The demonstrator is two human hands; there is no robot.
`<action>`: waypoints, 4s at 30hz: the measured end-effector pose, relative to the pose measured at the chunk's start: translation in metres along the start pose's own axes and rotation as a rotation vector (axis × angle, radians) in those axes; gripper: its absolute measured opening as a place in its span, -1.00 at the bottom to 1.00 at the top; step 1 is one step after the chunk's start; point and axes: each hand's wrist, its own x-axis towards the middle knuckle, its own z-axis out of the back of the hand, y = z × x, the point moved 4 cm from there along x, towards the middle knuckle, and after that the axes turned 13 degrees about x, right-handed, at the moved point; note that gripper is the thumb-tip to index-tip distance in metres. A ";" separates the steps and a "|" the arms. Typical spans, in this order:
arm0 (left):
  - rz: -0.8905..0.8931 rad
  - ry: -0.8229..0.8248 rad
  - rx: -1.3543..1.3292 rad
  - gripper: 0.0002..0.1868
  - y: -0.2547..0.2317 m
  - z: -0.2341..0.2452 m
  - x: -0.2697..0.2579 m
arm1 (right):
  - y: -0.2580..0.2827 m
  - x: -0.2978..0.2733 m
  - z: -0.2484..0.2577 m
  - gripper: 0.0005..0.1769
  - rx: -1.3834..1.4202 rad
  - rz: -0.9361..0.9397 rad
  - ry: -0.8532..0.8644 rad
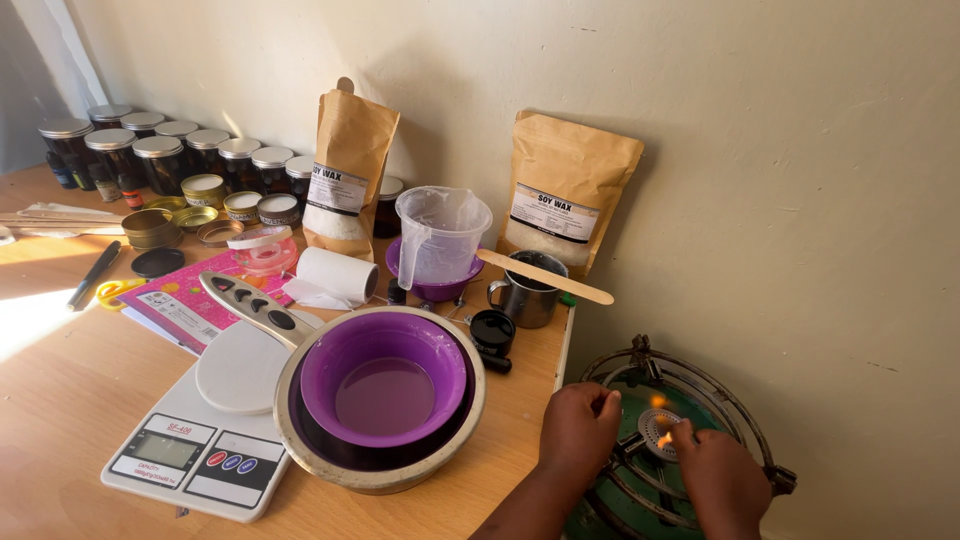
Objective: Stirring a candle mixture in a bowl and cleaning a wick with a paper towel
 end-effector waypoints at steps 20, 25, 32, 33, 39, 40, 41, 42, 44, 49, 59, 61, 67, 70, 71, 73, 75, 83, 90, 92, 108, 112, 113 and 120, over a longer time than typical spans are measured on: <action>-0.007 0.130 -0.035 -0.74 -0.014 0.009 -0.010 | -0.021 -0.007 -0.017 -0.32 1.127 0.212 -0.116; -0.114 0.169 0.016 -0.54 -0.010 -0.002 -0.006 | 0.027 -0.049 -0.016 -0.48 1.325 0.067 0.183; -0.071 -0.131 -0.150 -0.81 -0.005 0.012 -0.004 | 0.050 -0.060 -0.035 -0.28 1.592 0.081 0.450; -0.087 -0.243 -0.175 -0.78 -0.005 0.017 -0.005 | 0.051 -0.059 -0.035 -0.30 1.632 0.162 0.420; 0.080 -0.406 -0.211 -0.77 0.018 0.013 0.003 | 0.060 -0.069 -0.040 -0.50 1.702 0.141 0.479; 0.078 -0.408 -0.207 -0.77 0.020 0.009 0.002 | 0.061 -0.064 -0.046 -0.50 1.706 0.142 0.482; 0.086 -0.455 -0.163 -0.63 0.023 0.007 0.001 | 0.061 -0.059 -0.051 -0.56 1.674 0.155 0.463; 0.095 -0.497 -0.119 -0.45 0.026 0.004 -0.002 | 0.060 -0.055 -0.057 -0.62 1.641 0.164 0.441; 0.146 -0.477 -0.092 -0.41 0.019 0.010 -0.009 | 0.072 -0.062 -0.048 -0.63 1.595 0.107 0.455; 0.109 -0.532 -0.014 -0.30 -0.002 0.026 -0.024 | 0.099 -0.067 -0.038 -0.62 0.713 0.418 0.311; -0.138 -0.462 -0.499 -0.80 -0.048 0.172 -0.087 | 0.125 -0.079 -0.078 -0.77 0.909 0.323 0.189; -0.229 -0.547 -0.475 -0.82 -0.033 0.214 -0.090 | 0.135 -0.093 -0.066 -0.93 1.093 0.216 0.195; 0.059 -1.172 -0.333 -0.78 0.039 0.317 -0.087 | 0.174 -0.134 -0.029 -0.76 1.238 0.226 0.288; 0.152 -1.364 -0.252 -0.56 0.078 0.335 -0.079 | 0.182 -0.144 -0.029 -0.64 1.132 0.259 0.344; 0.301 -1.233 -0.422 -0.50 0.087 0.336 -0.074 | 0.181 -0.145 -0.031 -0.65 1.172 0.207 0.347; 0.440 -1.088 -0.595 -0.42 0.093 0.339 -0.064 | 0.180 -0.146 -0.031 -0.64 1.211 0.161 0.343; 0.591 -0.890 -0.732 -0.19 0.099 0.337 -0.056 | 0.176 -0.152 -0.031 -0.62 1.235 0.141 0.406; 0.393 -0.674 -1.346 -0.68 0.147 0.338 -0.001 | 0.174 -0.173 -0.016 -0.65 1.204 -0.015 0.412; 0.452 -0.574 -1.394 -0.74 0.176 0.332 0.026 | 0.172 -0.180 -0.017 -0.59 1.251 -0.017 0.406; 0.434 -0.608 -1.362 -0.82 0.190 0.327 0.034 | 0.173 -0.181 -0.018 -0.61 1.285 -0.021 0.397; 0.272 -0.725 -1.281 -0.80 0.193 0.319 0.022 | 0.165 -0.166 -0.023 -0.64 1.562 -0.048 0.321; 0.270 -0.738 -1.290 -0.79 0.157 0.314 0.008 | 0.154 -0.163 -0.004 -0.62 1.548 -0.004 0.324; 0.285 -0.736 -1.311 -0.77 0.148 0.311 0.006 | 0.150 -0.161 0.001 -0.65 1.541 0.014 0.312; 0.306 -0.765 -1.435 -0.81 0.086 0.283 -0.003 | 0.117 -0.128 0.029 -0.74 1.542 0.078 0.245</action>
